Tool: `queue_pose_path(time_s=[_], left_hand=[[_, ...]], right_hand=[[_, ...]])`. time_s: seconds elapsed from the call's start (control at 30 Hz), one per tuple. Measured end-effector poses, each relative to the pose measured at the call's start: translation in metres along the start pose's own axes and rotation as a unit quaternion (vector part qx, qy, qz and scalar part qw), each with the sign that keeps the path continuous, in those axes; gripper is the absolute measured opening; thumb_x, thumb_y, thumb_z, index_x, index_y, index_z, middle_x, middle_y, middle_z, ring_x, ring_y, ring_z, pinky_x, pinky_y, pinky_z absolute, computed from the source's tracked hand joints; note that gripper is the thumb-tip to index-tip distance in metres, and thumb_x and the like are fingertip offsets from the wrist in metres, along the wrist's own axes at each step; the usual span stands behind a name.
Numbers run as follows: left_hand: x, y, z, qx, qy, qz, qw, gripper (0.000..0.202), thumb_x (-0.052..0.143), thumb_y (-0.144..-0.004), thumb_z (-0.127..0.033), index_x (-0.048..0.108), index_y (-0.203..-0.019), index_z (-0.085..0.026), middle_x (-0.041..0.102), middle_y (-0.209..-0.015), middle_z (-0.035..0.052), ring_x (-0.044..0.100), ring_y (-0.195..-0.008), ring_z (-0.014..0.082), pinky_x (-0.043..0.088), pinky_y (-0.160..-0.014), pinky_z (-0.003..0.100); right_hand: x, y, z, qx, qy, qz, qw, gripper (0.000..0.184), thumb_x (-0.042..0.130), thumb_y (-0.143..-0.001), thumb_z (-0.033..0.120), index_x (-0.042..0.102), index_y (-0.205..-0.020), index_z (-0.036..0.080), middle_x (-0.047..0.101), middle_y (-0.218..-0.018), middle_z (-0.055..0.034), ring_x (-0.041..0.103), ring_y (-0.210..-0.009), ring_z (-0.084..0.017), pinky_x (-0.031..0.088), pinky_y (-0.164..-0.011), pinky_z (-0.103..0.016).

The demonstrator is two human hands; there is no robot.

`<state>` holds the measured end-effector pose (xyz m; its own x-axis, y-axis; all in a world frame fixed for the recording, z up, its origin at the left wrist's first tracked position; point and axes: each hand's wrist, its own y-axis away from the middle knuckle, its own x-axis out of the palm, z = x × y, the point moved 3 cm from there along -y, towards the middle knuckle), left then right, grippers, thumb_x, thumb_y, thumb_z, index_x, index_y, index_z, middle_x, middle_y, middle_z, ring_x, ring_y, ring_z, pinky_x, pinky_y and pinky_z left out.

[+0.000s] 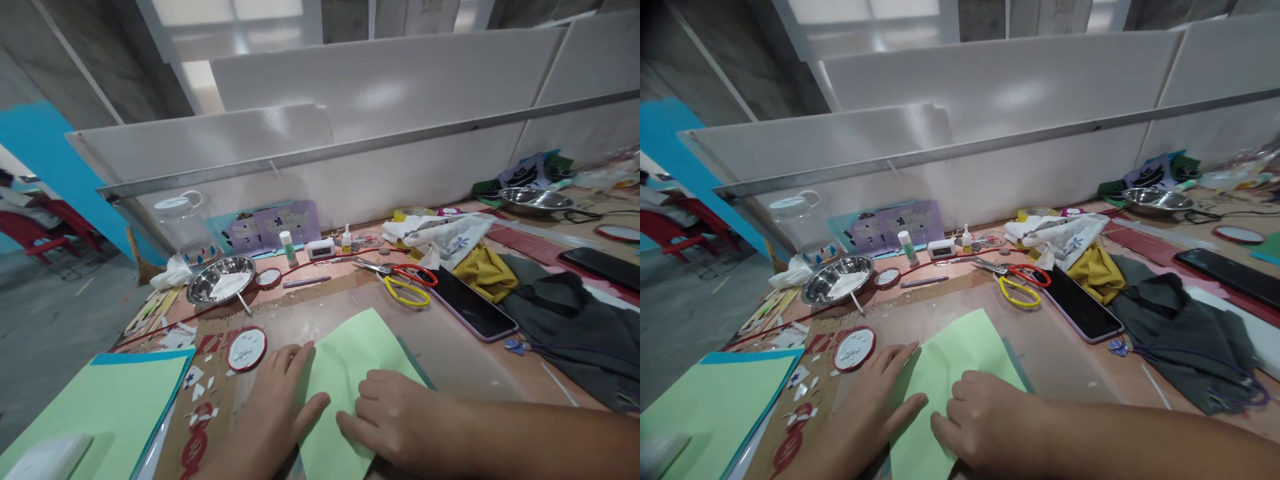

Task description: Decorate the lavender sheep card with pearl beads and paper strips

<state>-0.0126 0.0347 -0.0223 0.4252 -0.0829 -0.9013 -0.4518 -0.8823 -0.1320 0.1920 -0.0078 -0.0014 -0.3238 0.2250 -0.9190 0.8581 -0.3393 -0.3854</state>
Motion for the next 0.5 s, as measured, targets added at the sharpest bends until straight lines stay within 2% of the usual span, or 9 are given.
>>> queue_pose_path(time_s=[0.1, 0.23, 0.3, 0.43, 0.5], left_hand=[[0.0012, -0.0005, -0.0015, -0.018, 0.008, 0.015, 1.000, 0.060, 0.068, -0.084, -0.036, 0.055, -0.140, -0.018, 0.063, -0.119, 0.0152, 0.058, -0.112, 0.0329, 0.049, -0.098, 0.052], [-0.0015, -0.0034, -0.0039, -0.024, 0.010, 0.015, 1.000, 0.056, 0.071, -0.082, -0.039, 0.061, -0.133, -0.019, 0.064, -0.107, 0.0134, 0.059, -0.105, 0.0338, 0.050, -0.094, 0.053], [-0.0031, -0.0041, -0.0049, -0.016, 0.015, 0.002, 1.000, 0.049, 0.071, -0.080, -0.034, 0.064, -0.127, -0.021, 0.064, -0.112, 0.0132, 0.059, -0.109, 0.0340, 0.050, -0.095, 0.053], [-0.0030, -0.0039, -0.0060, 0.039, 0.043, -0.021, 0.998, 0.035, 0.068, -0.078, -0.024, 0.066, -0.113, -0.022, 0.062, -0.127, 0.0133, 0.056, -0.121, 0.0334, 0.049, -0.102, 0.052], [-0.0023, -0.0033, -0.0064, 0.062, 0.077, -0.024, 0.995, 0.029, 0.063, -0.080, -0.021, 0.064, -0.110, -0.022, 0.064, -0.126, 0.0125, 0.058, -0.120, 0.0309, 0.050, -0.102, 0.050]], right_hand=[[0.0042, 0.0001, 0.0010, 0.012, -0.022, 0.035, 0.999, 0.018, 0.059, -0.086, 0.020, 0.060, -0.103, 0.014, 0.059, -0.065, -0.0019, 0.045, -0.059, -0.019, 0.024, -0.059, -0.035], [0.0049, 0.0015, 0.0013, 0.007, -0.028, 0.050, 0.998, 0.023, 0.059, -0.083, 0.018, 0.060, -0.105, 0.014, 0.060, -0.064, -0.0021, 0.046, -0.057, -0.019, 0.025, -0.057, -0.035], [0.0045, 0.0026, 0.0011, -0.007, -0.027, 0.045, 0.999, 0.026, 0.058, -0.084, 0.018, 0.060, -0.109, 0.014, 0.061, -0.064, -0.0024, 0.047, -0.057, -0.019, 0.026, -0.056, -0.035], [0.0060, 0.0036, 0.0012, -0.016, -0.039, 0.043, 0.998, 0.020, 0.059, -0.090, 0.022, 0.059, -0.109, 0.016, 0.062, -0.062, -0.0016, 0.050, -0.056, -0.018, 0.027, -0.056, -0.033], [0.0069, 0.0030, 0.0023, -0.014, -0.046, 0.055, 0.997, 0.019, 0.060, -0.092, 0.027, 0.059, -0.108, 0.017, 0.062, -0.061, -0.0004, 0.048, -0.054, -0.018, 0.025, -0.055, -0.033]])
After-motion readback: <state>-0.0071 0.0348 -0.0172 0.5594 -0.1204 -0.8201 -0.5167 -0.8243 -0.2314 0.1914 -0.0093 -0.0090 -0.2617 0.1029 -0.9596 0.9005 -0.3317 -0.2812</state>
